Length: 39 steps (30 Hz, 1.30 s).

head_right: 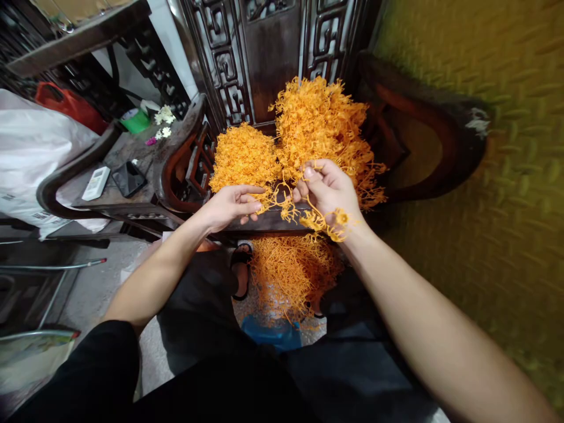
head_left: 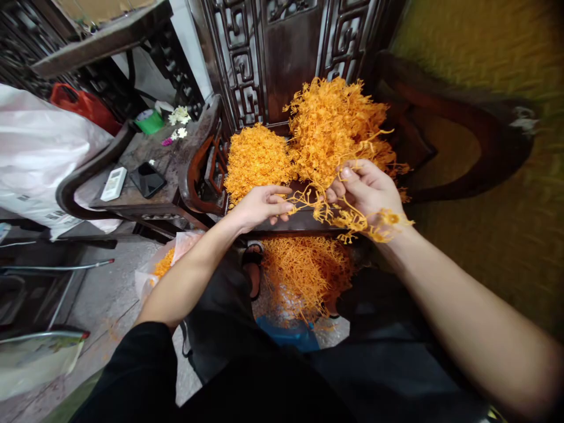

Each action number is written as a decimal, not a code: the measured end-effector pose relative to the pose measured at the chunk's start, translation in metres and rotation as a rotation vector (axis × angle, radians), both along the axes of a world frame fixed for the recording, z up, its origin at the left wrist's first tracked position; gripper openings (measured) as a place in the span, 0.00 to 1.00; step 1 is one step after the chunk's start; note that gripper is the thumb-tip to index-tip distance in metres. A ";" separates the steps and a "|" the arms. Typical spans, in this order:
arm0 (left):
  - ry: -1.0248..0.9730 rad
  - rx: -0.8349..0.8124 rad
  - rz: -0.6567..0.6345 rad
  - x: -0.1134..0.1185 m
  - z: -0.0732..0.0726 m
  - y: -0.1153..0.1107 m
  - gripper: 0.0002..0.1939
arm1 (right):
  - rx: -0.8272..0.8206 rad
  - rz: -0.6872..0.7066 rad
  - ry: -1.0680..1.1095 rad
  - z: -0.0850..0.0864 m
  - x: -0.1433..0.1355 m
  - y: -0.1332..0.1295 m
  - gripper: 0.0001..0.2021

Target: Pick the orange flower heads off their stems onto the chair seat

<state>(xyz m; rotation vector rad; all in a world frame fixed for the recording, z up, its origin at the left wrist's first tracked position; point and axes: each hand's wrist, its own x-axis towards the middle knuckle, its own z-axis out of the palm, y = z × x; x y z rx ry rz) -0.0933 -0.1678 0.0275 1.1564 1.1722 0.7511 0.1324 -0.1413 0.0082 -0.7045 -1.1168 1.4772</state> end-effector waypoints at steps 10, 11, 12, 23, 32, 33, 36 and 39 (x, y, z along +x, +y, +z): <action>0.150 0.037 0.033 -0.004 0.007 -0.008 0.25 | -0.102 -0.142 0.182 0.011 0.000 0.000 0.15; 0.175 0.018 0.027 -0.005 0.008 -0.008 0.26 | -0.135 -0.182 0.234 0.011 0.005 0.004 0.15; 0.187 -0.008 0.017 -0.005 0.008 -0.009 0.26 | -0.168 -0.213 0.273 0.012 0.010 0.008 0.15; 0.199 0.068 0.001 -0.012 0.009 0.006 0.12 | 0.176 -0.243 -0.359 0.027 0.019 -0.005 0.09; 0.060 0.108 -0.076 -0.014 0.007 -0.005 0.08 | 0.365 0.385 -0.946 0.019 0.009 -0.021 0.12; 0.052 0.135 -0.092 -0.014 0.006 -0.006 0.08 | 0.334 0.364 -0.919 0.019 0.008 -0.021 0.15; 0.041 0.193 -0.129 -0.011 0.004 -0.008 0.10 | 0.292 0.295 -0.922 0.017 0.003 -0.020 0.22; 0.064 0.235 -0.123 -0.006 0.006 -0.012 0.10 | 0.303 0.400 -0.959 0.014 -0.004 -0.020 0.25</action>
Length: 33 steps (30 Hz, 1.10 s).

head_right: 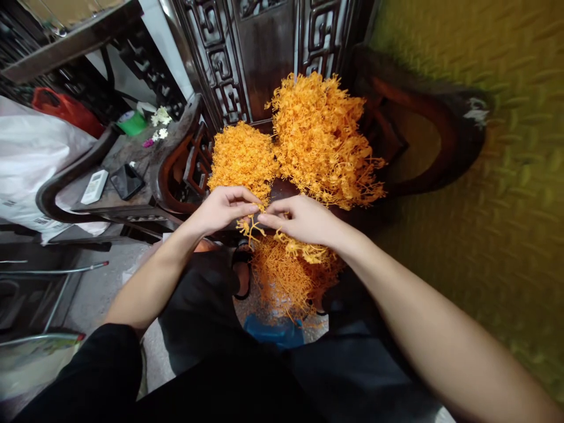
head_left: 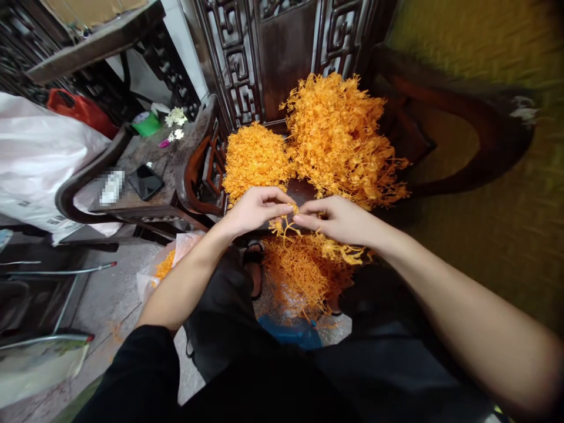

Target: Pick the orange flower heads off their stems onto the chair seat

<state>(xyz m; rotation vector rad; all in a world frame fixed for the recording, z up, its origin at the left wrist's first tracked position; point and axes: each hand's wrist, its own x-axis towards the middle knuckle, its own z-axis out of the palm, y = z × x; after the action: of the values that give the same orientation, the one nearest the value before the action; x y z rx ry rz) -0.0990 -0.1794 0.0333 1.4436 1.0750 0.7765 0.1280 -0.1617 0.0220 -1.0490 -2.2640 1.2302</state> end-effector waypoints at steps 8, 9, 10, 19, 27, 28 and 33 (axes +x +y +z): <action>0.086 0.145 0.482 -0.036 0.002 0.023 0.04 | -0.094 0.040 -0.025 -0.003 0.014 0.002 0.24; 0.044 0.138 0.528 -0.043 0.000 0.026 0.04 | -0.101 0.014 -0.032 -0.005 0.018 0.004 0.24; 0.003 0.107 0.517 -0.048 -0.002 0.027 0.04 | -0.101 -0.012 -0.029 -0.006 0.021 0.006 0.25; -0.144 -0.315 -0.175 -0.011 -0.005 0.001 0.13 | -0.119 0.013 0.106 -0.003 0.016 0.006 0.23; 0.096 0.114 0.691 -0.056 -0.026 0.053 0.05 | -0.123 0.008 0.045 -0.001 0.020 -0.002 0.24; 0.143 0.093 0.702 -0.063 -0.032 0.058 0.04 | -0.124 -0.063 0.092 -0.002 0.021 -0.001 0.24; 0.547 0.209 0.586 -0.068 -0.061 0.073 0.11 | -0.254 -0.291 0.395 -0.015 0.022 0.016 0.26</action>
<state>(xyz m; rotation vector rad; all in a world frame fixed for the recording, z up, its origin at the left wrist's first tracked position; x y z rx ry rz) -0.1672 -0.1063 -0.0274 1.5770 1.9381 0.9431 0.1498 -0.1460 0.0069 -1.0638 -1.6308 1.4693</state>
